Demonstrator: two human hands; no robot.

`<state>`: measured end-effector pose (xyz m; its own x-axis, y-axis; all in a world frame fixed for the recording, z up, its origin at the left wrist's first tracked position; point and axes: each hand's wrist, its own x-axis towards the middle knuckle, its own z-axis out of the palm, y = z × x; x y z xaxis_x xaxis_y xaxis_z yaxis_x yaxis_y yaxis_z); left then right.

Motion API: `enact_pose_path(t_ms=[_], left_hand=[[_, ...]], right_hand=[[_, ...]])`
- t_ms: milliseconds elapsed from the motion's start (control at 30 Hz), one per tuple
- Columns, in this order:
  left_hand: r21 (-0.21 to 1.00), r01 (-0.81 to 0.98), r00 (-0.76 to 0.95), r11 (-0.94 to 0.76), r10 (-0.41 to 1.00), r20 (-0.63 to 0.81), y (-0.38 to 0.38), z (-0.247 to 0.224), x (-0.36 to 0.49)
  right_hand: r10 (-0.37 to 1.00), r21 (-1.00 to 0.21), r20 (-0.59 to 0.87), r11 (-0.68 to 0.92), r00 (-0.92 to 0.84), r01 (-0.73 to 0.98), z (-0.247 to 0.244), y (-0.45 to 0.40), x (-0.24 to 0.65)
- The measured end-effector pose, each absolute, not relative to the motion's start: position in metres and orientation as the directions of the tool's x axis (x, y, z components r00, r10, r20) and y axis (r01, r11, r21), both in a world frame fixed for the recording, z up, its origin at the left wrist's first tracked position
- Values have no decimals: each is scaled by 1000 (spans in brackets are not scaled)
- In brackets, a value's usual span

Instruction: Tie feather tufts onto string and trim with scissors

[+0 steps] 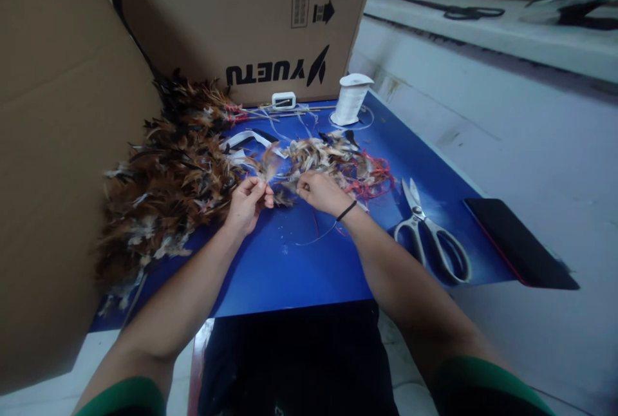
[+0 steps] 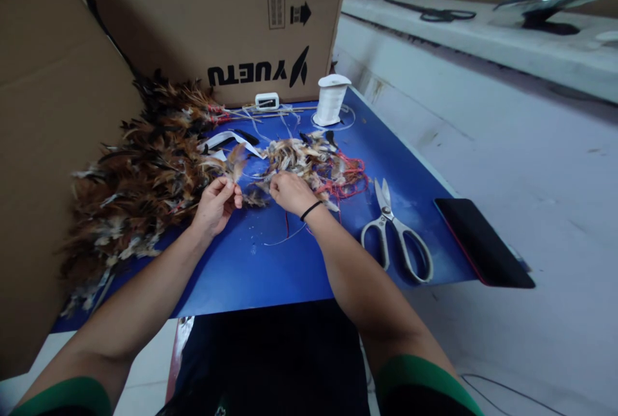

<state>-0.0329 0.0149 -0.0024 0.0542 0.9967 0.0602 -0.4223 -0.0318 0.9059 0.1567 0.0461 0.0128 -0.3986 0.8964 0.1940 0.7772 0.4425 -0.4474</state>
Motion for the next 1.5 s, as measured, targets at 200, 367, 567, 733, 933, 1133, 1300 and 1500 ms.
enact_pose_path(t_ms=[200,367,567,733,933,1133,1300,1500], left_hand=[[909,-416,96,29,995,12,12,-2,-30],[924,-378,203,60,979,20,9,-5,-28],[930,-359,265,81,964,19,7,-5,-28],[932,-357,225,65,974,19,9,-4,-28],[916,-398,178,54,984,20,13,-4,-30],[918,-395,189,38,981,41,13,-6,-31],[942,-335,202,-2,977,74,11,-6,-30],[978,-167,225,-128,960,164,8,-6,-31]], right_hand=[[903,-846,111,304,-414,437,27,44,159],[848,-975,-84,37,-523,217,35,37,157],[828,-986,-168,-132,-534,105,38,34,158],[867,-987,-157,-155,-473,45,40,35,162],[918,-990,-90,-124,-386,-64,43,40,172],[947,-987,-77,-116,-312,-108,50,40,180],[953,-987,-64,-104,-297,-123,50,41,182],[977,-986,-40,-72,-209,-150,45,44,183]])
